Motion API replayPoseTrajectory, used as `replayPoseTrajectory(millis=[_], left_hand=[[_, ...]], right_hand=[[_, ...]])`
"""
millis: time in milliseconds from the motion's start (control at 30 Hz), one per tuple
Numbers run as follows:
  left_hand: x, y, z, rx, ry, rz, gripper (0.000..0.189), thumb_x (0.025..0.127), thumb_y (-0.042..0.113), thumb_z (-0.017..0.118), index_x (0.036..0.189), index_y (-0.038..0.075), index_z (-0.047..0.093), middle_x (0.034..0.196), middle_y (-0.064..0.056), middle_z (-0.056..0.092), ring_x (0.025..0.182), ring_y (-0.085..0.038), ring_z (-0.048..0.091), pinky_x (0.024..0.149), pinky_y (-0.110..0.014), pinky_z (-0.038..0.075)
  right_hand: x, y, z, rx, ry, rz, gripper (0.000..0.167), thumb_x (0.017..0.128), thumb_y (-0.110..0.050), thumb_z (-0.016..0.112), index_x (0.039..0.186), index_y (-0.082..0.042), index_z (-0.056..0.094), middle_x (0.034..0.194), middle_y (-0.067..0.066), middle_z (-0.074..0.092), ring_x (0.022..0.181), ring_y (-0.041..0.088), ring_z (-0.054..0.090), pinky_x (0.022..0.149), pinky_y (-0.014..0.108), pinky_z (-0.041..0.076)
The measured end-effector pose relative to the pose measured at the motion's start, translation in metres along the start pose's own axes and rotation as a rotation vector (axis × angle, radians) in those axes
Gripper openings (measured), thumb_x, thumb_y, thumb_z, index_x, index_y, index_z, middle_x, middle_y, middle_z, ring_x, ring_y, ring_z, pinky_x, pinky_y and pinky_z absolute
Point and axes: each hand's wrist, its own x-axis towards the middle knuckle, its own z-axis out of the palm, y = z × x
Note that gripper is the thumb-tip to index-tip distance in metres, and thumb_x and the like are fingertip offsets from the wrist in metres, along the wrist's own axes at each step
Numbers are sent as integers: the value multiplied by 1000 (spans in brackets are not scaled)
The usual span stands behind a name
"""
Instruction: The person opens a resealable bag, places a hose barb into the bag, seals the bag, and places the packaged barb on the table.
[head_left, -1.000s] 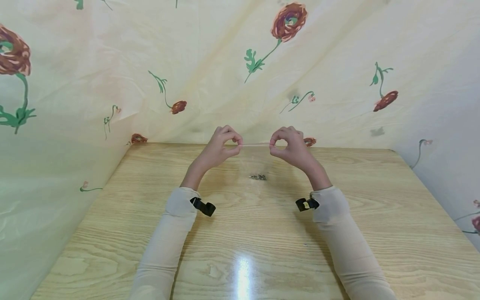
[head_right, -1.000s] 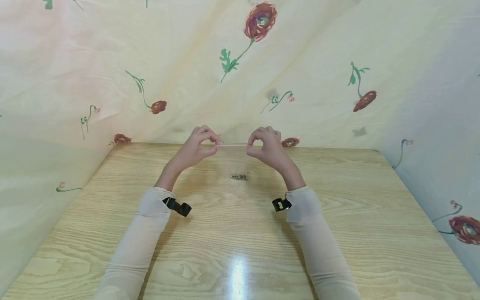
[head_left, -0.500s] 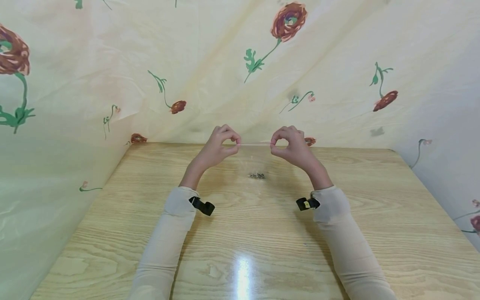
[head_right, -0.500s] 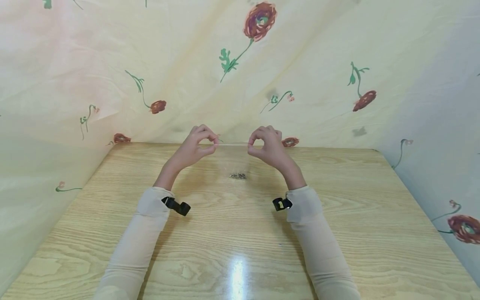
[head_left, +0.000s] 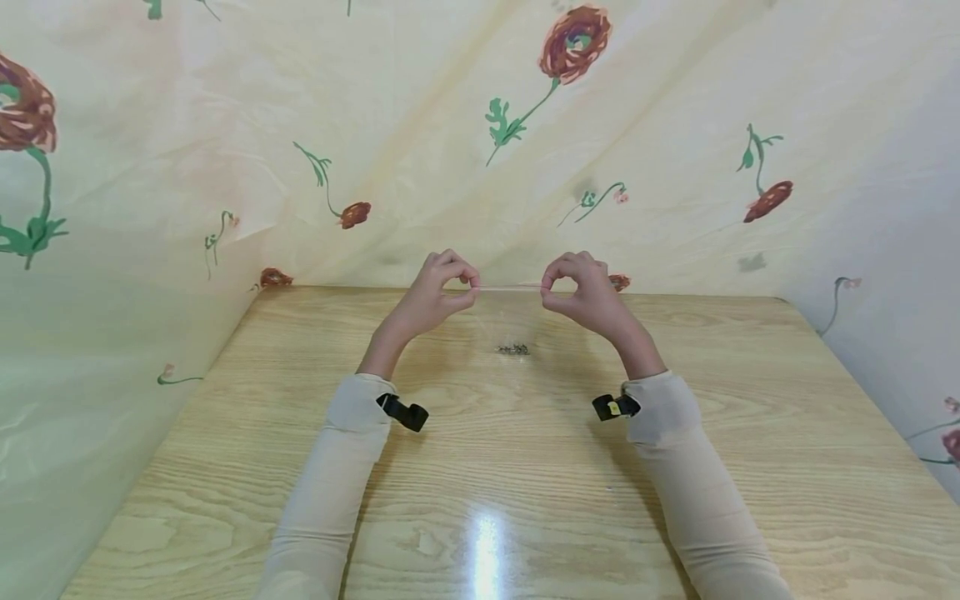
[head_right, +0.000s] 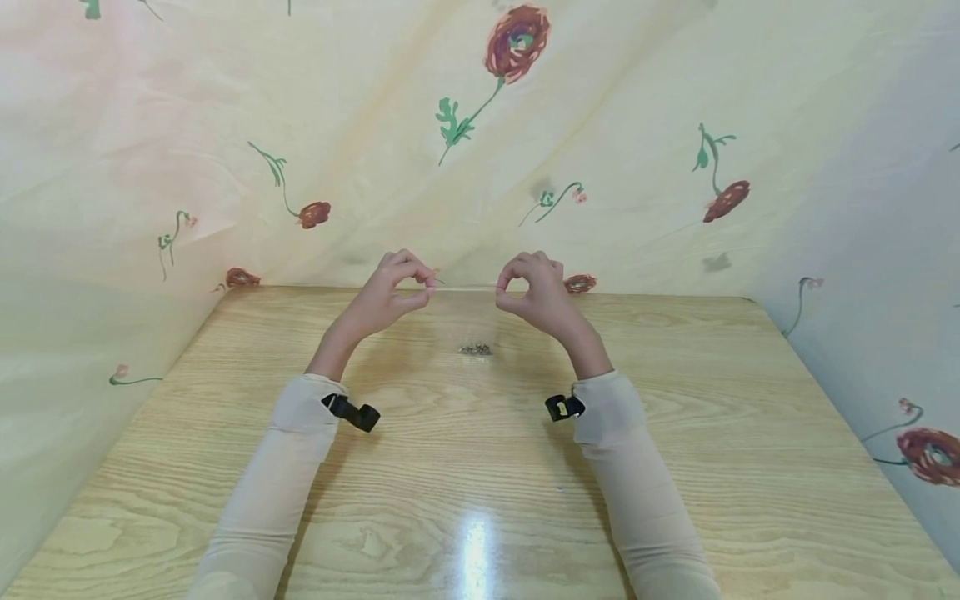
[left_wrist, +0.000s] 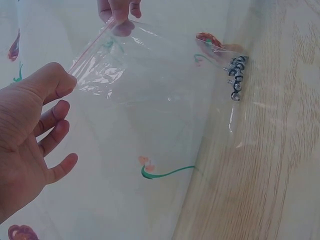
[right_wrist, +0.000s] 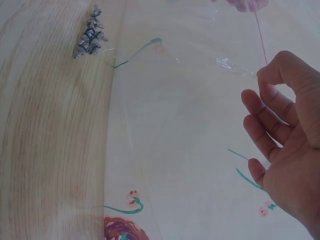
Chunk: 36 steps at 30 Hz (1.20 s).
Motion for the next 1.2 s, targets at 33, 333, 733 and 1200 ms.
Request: replayPoseTrajectory(millis=[33,333,733,1200], left_hand=[[0,0,0,0,0,2,3,94,5,67,92,3,67,99,-13,57,102,-34,49,91,-39,31],[0,-3,0,10,12,19,3,93,2,68,91,4,67,98,-13,58,99,-28,51,93,-40,32],[0,0,0,-31,14,-8,3,96,5,63,94,5,63,99,-12,59,99,-31,52,96,-41,35],[-1,0,5,-247,-30,-185,9,103,10,54,105,1,54,101,-7,54,99,-22,55,89,-36,46]], right_hand=[[0,0,0,1,-2,1,6,88,-2,69,85,-7,67,104,15,68,100,33,48,103,63,20],[0,0,-1,20,-11,4,6,89,-3,68,86,-8,66,105,14,67,100,29,47,104,66,20],[-1,2,1,122,9,-13,5,91,-3,62,94,-3,65,99,12,65,99,30,57,91,46,39],[-1,6,7,320,-35,105,11,99,-7,60,103,3,63,103,13,64,94,10,61,83,23,50]])
